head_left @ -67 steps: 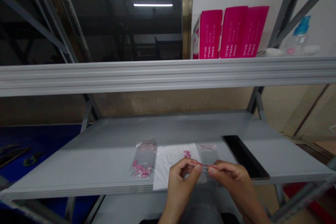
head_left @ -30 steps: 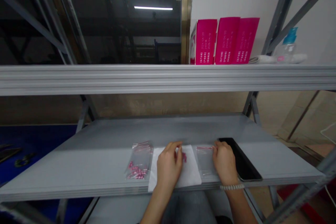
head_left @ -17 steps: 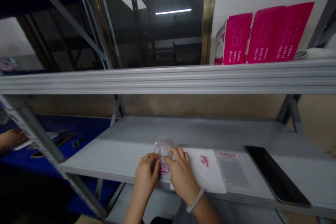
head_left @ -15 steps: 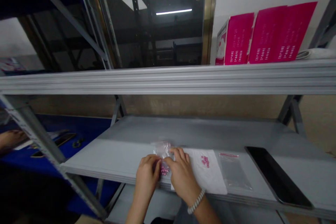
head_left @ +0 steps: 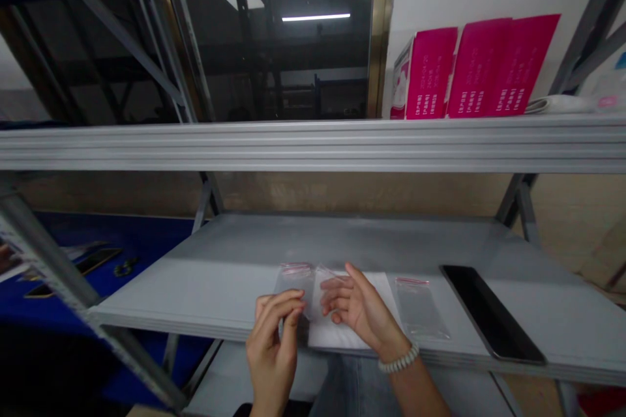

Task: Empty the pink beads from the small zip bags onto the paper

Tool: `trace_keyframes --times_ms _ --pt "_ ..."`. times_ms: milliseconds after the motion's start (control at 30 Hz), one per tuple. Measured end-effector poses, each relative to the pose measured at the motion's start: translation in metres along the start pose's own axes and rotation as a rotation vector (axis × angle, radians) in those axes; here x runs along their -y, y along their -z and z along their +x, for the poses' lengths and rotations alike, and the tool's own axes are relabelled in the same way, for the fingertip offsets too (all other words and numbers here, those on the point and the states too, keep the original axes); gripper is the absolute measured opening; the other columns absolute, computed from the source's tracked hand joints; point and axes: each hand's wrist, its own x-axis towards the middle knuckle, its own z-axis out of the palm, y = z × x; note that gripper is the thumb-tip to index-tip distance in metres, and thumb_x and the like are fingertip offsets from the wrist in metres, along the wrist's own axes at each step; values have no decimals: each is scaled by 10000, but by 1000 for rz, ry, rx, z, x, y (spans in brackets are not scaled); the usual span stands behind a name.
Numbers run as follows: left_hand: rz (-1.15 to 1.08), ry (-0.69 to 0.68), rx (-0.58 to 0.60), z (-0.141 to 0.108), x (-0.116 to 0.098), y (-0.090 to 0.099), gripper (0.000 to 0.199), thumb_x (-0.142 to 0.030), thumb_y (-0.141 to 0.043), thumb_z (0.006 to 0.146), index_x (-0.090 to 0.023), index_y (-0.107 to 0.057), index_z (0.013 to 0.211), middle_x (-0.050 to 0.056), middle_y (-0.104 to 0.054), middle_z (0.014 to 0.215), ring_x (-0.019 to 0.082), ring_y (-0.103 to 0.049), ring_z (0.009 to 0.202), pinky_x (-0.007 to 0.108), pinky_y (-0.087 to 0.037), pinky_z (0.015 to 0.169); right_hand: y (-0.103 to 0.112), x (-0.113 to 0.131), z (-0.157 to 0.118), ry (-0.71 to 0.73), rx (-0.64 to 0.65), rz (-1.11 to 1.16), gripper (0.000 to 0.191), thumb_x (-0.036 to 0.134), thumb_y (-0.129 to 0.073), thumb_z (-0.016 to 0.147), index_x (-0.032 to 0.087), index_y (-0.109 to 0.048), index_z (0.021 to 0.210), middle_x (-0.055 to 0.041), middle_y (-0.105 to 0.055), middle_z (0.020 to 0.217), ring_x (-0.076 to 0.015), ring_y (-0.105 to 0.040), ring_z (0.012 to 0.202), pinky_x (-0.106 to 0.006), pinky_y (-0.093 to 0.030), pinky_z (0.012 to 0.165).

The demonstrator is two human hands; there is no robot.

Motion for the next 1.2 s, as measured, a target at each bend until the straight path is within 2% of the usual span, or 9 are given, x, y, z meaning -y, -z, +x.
trace_keyframes --times_ms 100,200,333,433,567,700,833,1067,1200 --pt "-66 -26 60 -4 -1 1 178 -115 -568 878 -243 -680 824 14 -719 870 204 -616 858 333 -466 805 8 7 -5 56 -15 -36 385 509 -757 671 144 -636 674 -5 -623 564 -102 -550 484 -205 -310 441" --pt "-144 7 87 -4 -1 5 163 -138 -569 884 -245 -684 839 14 -717 863 208 -607 882 327 -475 818 17 11 -14 35 6 -90 304 396 -798 654 121 -672 641 10 -593 532 -71 -506 466 -189 -294 434" --pt "-254 127 100 -4 -6 10 172 -270 -545 921 -226 -680 824 39 -708 868 228 -604 914 337 -486 831 26 15 -28 0 21 -151 302 362 -840 629 88 -731 693 9 -591 523 -52 -489 465 -175 -311 437" --pt "-271 216 77 -2 -12 8 227 -348 -530 926 -213 -684 829 53 -693 857 235 -620 895 335 -501 813 29 17 -37 -7 14 -162 305 371 -858 609 124 -685 652 14 -611 542 -52 -500 461 -168 -307 414" --pt "-212 344 63 1 -25 -5 165 -356 -615 850 -200 -664 864 44 -671 821 213 -638 803 295 -511 729 27 15 -43 -26 16 -172 347 389 -860 592 148 -615 633 30 -589 520 -49 -494 430 -149 -211 355" --pt "-258 434 218 0 -44 -26 193 -362 -615 804 -199 -589 703 -9 -556 625 156 -550 594 235 -460 556 24 14 -45 -16 22 -197 322 378 -843 611 143 -631 668 43 -562 504 -36 -454 400 -153 -148 338" --pt "-300 483 339 -2 -55 -43 265 -354 -613 774 -207 -484 595 -35 -467 564 132 -472 543 220 -410 522 20 14 -50 3 20 -250 291 368 -809 634 137 -633 649 57 -533 478 -24 -409 386 -156 -153 344" --pt "-349 583 452 3 -55 -46 322 -413 -619 755 -212 -439 579 -55 -406 543 115 -399 517 208 -342 486 22 11 -54 -3 22 -321 157 267 -731 638 143 -635 650 50 -560 502 -37 -431 392 -160 -206 357" --pt "-405 615 486 6 -56 -47 357 -431 -625 762 -215 -423 562 -69 -383 521 101 -385 480 202 -331 465 23 10 -53 11 62 -314 198 280 -763 644 149 -615 652 59 -564 508 -36 -443 389 -159 -228 363"
